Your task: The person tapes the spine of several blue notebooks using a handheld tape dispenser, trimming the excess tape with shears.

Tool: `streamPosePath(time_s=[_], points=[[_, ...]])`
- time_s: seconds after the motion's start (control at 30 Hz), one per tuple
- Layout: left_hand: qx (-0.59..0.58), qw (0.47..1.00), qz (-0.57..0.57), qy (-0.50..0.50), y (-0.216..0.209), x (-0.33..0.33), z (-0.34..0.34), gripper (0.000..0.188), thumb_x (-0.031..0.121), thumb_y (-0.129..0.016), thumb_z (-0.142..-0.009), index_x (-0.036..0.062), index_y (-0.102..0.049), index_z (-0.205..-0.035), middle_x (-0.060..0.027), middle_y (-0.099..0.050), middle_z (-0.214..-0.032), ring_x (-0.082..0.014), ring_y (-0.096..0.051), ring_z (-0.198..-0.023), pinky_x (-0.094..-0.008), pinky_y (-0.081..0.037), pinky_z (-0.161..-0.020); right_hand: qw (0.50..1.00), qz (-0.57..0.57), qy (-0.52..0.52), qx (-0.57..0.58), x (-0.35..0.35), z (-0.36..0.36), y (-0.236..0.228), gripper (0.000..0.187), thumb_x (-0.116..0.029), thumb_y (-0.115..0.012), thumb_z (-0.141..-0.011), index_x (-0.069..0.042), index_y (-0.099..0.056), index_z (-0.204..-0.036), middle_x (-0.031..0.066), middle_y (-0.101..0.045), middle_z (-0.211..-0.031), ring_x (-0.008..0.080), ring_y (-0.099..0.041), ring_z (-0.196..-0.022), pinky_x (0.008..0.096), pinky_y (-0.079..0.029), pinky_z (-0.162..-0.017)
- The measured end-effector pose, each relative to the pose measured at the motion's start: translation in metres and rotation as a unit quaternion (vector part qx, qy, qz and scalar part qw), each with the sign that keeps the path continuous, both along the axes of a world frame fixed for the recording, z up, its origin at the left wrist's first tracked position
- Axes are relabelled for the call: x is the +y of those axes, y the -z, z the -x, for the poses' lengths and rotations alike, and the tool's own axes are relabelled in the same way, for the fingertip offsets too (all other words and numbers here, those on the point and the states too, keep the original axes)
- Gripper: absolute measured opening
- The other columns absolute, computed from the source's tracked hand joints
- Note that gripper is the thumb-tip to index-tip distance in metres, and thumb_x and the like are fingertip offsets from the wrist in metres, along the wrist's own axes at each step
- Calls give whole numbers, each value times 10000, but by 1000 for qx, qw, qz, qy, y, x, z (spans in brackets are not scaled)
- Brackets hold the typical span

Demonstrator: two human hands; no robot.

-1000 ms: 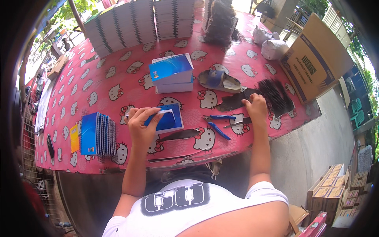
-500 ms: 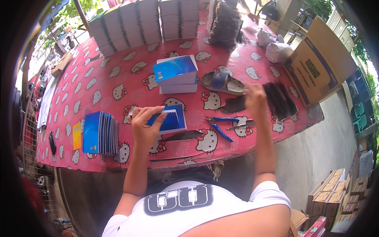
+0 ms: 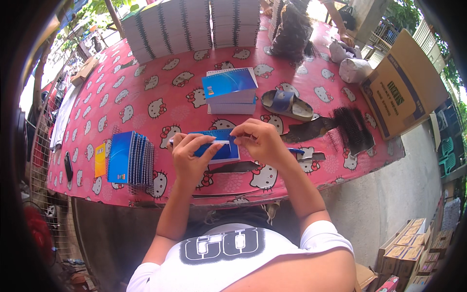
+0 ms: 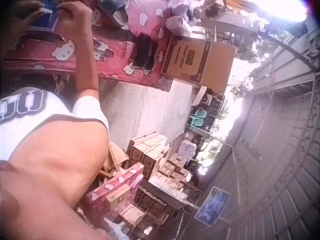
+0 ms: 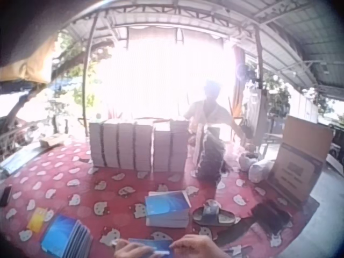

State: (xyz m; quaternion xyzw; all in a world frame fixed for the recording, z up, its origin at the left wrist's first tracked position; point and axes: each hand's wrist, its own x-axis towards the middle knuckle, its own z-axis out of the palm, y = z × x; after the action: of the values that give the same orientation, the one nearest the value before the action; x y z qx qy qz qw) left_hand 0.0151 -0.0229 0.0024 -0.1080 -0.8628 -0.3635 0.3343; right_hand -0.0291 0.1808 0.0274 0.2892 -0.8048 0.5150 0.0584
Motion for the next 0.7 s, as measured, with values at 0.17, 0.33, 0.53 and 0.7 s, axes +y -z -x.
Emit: streamPosePath(time_s=[0.17,0.33,0.53,0.7], points=[[-3,1000,-19,-9,1,3,0,224,323,-818,-709,139,-759,-823,25,-688,-797,-165,-524,-794,-361,-316,-869,991,11,-72,-111,5,9,-10,251,143,-570,-809,18,-704,-980,70,-679,-856,104,-621,-811,236,-494,-746],[1,1000,-23,-19,5,4,2,225,351,-806,-721,152,-759,-814,32,-683,-792,-163,-529,-797,-391,-278,-919,992,5,-82,-99,2,6,-13,211,123,-584,-826,25,-690,-979,55,-665,-849,89,-604,-819,232,-491,-749],[0,1000,-27,-15,5,4,2,212,325,-810,-714,158,-758,-834,34,-687,-812,-168,-536,-811,-398,-279,-918,985,-5,-82,-155,0,5,-8,122,19,-641,-852,1,-649,-973,50,-638,-864,121,-607,-818,261,-494,-725],[15,1000,10,-17,3,1,0,248,177,-840,-650,131,-748,-876,30,-702,-849,-173,-525,-794,-318,-373,-806,992,-99,-15,80,-14,-5,-6,280,-153,-743,-817,-20,-586,-1007,88,-584,-897,230,-597,-780,318,-479,-681]])
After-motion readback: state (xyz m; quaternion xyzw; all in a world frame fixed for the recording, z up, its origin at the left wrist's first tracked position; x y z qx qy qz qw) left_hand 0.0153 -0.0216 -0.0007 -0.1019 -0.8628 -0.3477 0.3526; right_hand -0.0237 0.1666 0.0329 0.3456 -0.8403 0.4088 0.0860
